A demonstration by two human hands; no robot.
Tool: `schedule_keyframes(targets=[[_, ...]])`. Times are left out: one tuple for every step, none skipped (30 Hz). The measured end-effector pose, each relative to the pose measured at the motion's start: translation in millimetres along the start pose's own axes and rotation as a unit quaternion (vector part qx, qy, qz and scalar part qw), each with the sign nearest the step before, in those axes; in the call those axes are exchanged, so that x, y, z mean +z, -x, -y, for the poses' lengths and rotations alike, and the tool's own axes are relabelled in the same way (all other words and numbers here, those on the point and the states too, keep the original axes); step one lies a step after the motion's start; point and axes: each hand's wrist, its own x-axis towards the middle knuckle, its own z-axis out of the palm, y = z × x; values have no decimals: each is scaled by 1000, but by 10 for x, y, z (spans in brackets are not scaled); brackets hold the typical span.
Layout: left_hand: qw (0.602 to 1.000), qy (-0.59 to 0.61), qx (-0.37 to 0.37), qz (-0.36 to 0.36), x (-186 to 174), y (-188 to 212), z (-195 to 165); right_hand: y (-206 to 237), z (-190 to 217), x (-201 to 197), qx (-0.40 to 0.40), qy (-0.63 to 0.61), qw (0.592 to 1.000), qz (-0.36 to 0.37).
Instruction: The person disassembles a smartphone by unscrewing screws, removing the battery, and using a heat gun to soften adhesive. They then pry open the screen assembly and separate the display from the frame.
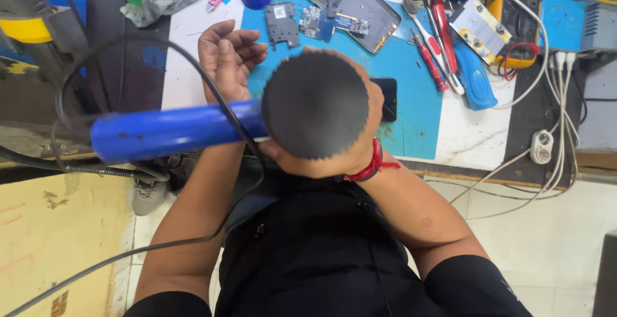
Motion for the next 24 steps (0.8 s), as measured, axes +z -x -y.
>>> schedule_keyframes(targets=[[1000,-12,0,-1,-16,23,-2,79,-25,-14,7,-16,1000,-5],[1000,-23,0,-1,-21,51,-13,169,-50,-36,14,-35,999,-12],[999,-34,1,0,-8,77,-24,268,-83,-79,26,-49,998,-20],[998,-59,15,8,16,101,-41,368,-123,-145,40,-60,997,-30],[996,-86,26,15,52,133,-66,481,-152,-213,54,-68,995,-42],[993,-112,37,22,95,160,-96,586,-190,-295,70,-73,993,-58],[992,-117,37,33,150,180,-127,688,-232,-392,82,-70,991,-78],[991,-121,37,44,206,195,-161,778,-275,-499,92,-64,988,-103],[990,-126,38,54,253,215,-205,860,-314,-596,100,-58,985,-128],[974,-209,40,83,295,231,-249,927,-351,-694,109,-53,981,-152],[949,-291,43,113,323,246,-299,983,-382,-792,114,-52,977,-174],[917,-370,45,144,342,253,-342,1034,-393,-844,118,-52,974,-189],[904,-384,77,172,367,250,-364,1066,-396,-885,122,-53,971,-200],[889,-397,110,202,372,248,-388,1082,-388,-882,120,-55,970,-204],[871,-409,144,232,380,235,-392,1080,-368,-878,119,-58,969,-208],[877,-406,121,229,378,227,-391,1067,-336,-807,112,-65,971,-203],[882,-403,98,224,368,223,-386,1029,-307,-724,104,-60,975,-189],[886,-401,76,219,353,224,-374,979,-271,-636,97,-56,978,-175],[904,-377,48,193,336,233,-357,935,-212,-560,100,-62,982,-149],[920,-353,20,167,313,244,-339,888,-151,-480,104,-67,985,-123],[934,-328,-9,141,290,257,-320,846,-92,-402,104,-88,985,-101],[944,-302,-1,137,265,263,-303,812,-39,-324,105,-109,985,-80],[952,-274,6,134,245,262,-284,777,-22,-257,91,-123,986,-67],[961,-245,13,131,227,260,-274,763,-11,-249,85,-124,987,-62]])
